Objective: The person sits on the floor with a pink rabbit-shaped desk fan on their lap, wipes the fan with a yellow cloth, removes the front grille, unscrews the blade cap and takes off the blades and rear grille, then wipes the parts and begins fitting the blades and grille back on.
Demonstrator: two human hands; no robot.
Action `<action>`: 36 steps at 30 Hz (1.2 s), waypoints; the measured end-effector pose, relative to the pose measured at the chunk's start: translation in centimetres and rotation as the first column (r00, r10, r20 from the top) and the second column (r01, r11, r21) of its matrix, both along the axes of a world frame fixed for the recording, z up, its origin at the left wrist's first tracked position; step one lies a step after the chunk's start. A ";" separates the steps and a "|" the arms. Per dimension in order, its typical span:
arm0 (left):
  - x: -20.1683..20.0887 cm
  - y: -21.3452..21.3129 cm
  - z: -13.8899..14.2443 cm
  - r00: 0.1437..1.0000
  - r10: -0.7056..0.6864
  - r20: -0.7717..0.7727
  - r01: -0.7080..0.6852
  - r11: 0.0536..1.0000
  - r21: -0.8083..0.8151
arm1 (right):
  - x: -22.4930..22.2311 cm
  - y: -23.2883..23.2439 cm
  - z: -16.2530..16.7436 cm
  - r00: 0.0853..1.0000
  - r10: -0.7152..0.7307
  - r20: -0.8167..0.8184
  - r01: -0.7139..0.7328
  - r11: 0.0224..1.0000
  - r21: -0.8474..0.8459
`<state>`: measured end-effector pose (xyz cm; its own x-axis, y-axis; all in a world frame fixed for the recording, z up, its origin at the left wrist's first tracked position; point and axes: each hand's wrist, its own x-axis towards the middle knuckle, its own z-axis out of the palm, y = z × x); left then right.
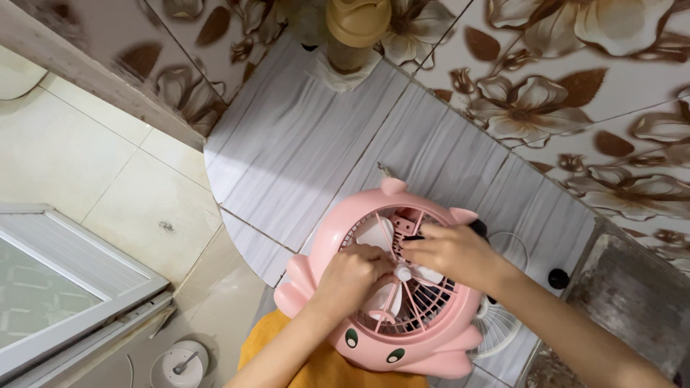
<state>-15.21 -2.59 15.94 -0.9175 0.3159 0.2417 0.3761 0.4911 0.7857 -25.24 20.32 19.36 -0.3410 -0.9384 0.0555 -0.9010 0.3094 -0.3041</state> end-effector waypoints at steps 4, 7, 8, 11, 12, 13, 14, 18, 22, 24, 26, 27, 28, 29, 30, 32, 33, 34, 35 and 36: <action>0.2 -0.8 1.3 0.982 0.026 -0.186 -0.020 0.999 0.036 | -0.7 -0.7 1.3 0.693 -0.417 0.588 0.493 0.869 0.035; 1.2 -2.3 2.6 0.943 0.264 -0.200 -0.264 0.964 0.029 | -0.6 -2.7 1.7 0.321 -0.632 0.706 0.748 0.626 0.220; 1.2 -2.7 2.8 0.901 0.375 -0.219 -0.395 0.917 -0.055 | -0.4 -3.6 1.6 0.373 -0.623 0.688 0.759 0.631 0.160; 1.3 -3.5 3.0 0.814 0.567 -0.126 -0.581 0.795 -0.176 | 0.4 -6.5 0.9 0.533 -0.635 0.560 0.756 0.654 0.021; 1.3 -3.8 2.9 0.837 0.546 0.034 -0.537 0.832 -0.138 | 0.7 -7.3 0.7 0.590 -0.653 0.476 0.741 0.671 0.003; 1.3 -4.2 2.7 0.842 0.505 0.189 -0.497 0.863 -0.093 | 1.0 -8.1 0.4 0.640 -0.663 0.388 0.724 0.690 -0.015; 1.3 -4.5 2.4 0.842 0.508 0.181 -0.499 0.861 -0.094 | 1.4 -8.9 0.2 0.655 -0.686 0.318 0.726 0.687 -0.013; 1.4 -5.3 1.3 0.849 0.508 0.143 -0.498 0.861 -0.105 | 2.6 -10.7 0.0 0.664 -0.736 0.131 0.740 0.672 0.027; 1.8 -5.2 0.5 0.835 0.542 0.090 -0.531 0.838 -0.124 | 4.0 -10.8 0.6 0.666 -0.744 0.060 0.727 0.665 0.170; 1.9 -5.2 0.2 0.835 0.547 0.065 -0.537 0.835 -0.122 | 5.0 -10.2 1.0 0.663 -0.745 0.065 0.704 0.651 0.283; 1.9 -5.4 -0.2 0.839 0.543 0.026 -0.535 0.834 -0.133 | 5.2 -10.1 0.9 0.660 -0.747 0.084 0.698 0.651 0.299; 1.8 -5.5 -0.4 0.845 0.535 -0.001 -0.530 0.836 -0.144 | 5.2 -10.1 0.8 0.658 -0.747 0.099 0.708 0.658 0.259; 1.8 -5.6 -0.6 0.849 0.528 -0.027 -0.525 0.837 -0.156 | 5.1 -10.2 0.5 0.656 -0.746 0.116 0.716 0.663 0.218; 1.9 -5.6 -0.8 0.855 0.518 -0.032 -0.516 0.842 -0.160 | 4.8 -10.4 0.2 0.640 -0.761 0.110 0.737 0.648 0.195; 1.9 -5.6 -0.9 0.861 0.508 -0.040 -0.507 0.846 -0.163 | 4.2 -10.8 -0.3 0.624 -0.775 0.103 0.757 0.632 0.169; 2.0 -5.6 -1.2 0.865 0.501 -0.035 -0.499 0.850 -0.168 | 3.5 -11.7 -1.1 0.608 -0.789 0.087 0.782 0.614 0.109; 2.1 -5.7 -1.3 0.863 0.504 -0.026 -0.501 0.848 -0.171 | 3.3 -12.2 -1.4 0.609 -0.789 0.077 0.786 0.614 0.073; 2.1 -5.7 -1.4 0.861 0.509 -0.017 -0.504 0.846 -0.175 | 3.2 -12.5 -1.6 0.611 -0.789 0.068 0.788 0.614 0.036; 2.2 -5.7 -1.4 0.858 0.513 -0.024 -0.508 0.841 -0.187 | 3.1 -12.6 -1.6 0.616 -0.785 0.070 0.784 0.619 0.042; 2.3 -5.6 -1.4 0.857 0.515 -0.029 -0.510 0.837 -0.198 | 3.1 -12.6 -1.5 0.619 -0.782 0.070 0.781 0.623 0.051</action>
<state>-12.94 -8.19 14.51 -0.9659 -0.1637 0.2006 0.0103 0.7498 0.6615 -22.09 7.70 17.82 -0.9485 -0.3162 -0.0162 -0.2909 0.8904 -0.3502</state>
